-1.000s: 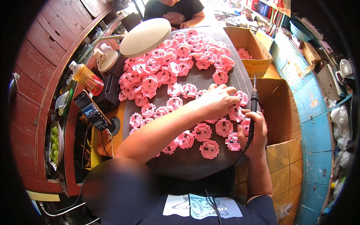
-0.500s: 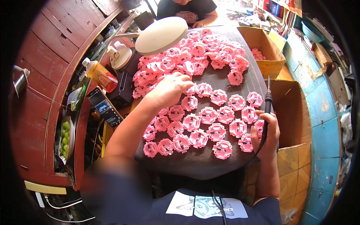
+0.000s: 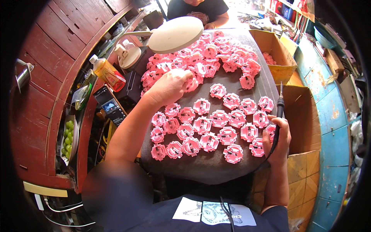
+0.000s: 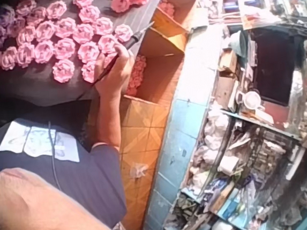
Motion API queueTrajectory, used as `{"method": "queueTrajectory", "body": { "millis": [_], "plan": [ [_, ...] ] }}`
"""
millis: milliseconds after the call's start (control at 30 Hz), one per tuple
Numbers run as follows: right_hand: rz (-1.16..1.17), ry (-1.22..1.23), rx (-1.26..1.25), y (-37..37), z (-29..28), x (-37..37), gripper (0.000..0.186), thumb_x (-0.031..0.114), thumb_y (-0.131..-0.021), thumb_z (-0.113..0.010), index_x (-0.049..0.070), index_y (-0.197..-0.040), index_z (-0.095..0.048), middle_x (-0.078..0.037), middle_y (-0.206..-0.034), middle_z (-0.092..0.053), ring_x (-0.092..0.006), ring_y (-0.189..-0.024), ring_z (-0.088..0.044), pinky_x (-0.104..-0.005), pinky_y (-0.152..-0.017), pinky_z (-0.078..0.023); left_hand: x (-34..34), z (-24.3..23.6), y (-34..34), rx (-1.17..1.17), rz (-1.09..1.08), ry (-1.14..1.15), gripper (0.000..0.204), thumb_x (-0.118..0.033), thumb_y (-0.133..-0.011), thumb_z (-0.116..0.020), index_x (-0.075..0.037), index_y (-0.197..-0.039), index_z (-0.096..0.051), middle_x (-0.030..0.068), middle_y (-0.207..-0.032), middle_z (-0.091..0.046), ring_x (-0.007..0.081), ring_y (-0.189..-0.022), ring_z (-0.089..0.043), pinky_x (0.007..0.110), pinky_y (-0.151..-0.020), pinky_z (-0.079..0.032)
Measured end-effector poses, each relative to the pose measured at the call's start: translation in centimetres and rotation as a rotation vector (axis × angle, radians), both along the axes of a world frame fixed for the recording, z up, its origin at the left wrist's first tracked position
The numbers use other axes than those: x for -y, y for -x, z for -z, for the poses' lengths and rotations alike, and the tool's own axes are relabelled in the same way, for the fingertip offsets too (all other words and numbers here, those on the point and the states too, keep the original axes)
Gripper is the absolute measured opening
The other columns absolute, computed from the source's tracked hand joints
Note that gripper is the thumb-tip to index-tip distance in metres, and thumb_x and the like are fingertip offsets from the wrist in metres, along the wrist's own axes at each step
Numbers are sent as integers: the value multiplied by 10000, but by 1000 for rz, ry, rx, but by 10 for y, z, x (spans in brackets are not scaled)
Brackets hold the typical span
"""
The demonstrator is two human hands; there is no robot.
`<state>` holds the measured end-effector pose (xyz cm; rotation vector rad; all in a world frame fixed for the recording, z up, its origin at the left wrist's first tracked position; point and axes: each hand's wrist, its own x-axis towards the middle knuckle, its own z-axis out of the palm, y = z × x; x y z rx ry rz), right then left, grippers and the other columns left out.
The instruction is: The person uses a soldering iron to apply heat to small pink plastic components on a workbench. They pick up each piece, apply the soldering iron to specific points, and place the finished pieces into a cardboard box. The process is repeated for multiple components throughout the clip.
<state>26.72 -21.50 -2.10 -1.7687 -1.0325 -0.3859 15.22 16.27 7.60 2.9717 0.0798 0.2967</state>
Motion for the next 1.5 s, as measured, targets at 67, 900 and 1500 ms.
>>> {"method": "queueTrajectory", "body": {
  "millis": [67,900,1500],
  "plan": [
    [-6,-4,1,0,-1,-1,463,12,-791,-718,35,-1227,-566,-187,-1182,-726,-385,-1077,-649,-496,-995,-505,-13,3,8,-175,-4,38,175,-55,-971,-657,-26,-1142,-681,183,-1053,-704,390,-1046,-682,466,-932,-544],
    [-39,-49,-16,-2,2,-4,480,-42,-802,-704,36,-1256,-570,-181,-1196,-699,-354,-1085,-680,-442,-985,-532,11,31,18,-18,128,31,302,-257,-957,-727,-24,-1149,-730,166,-1122,-693,364,-1102,-670,458,-996,-543],
    [-5,-24,-51,-2,4,2,406,-25,-879,-668,7,-1276,-590,-186,-1215,-709,-305,-1152,-692,-420,-1047,-513,32,-16,81,166,64,168,224,19,-937,-683,18,-1161,-697,152,-1094,-689,287,-934,-709,382,-835,-573]
  ]
}}
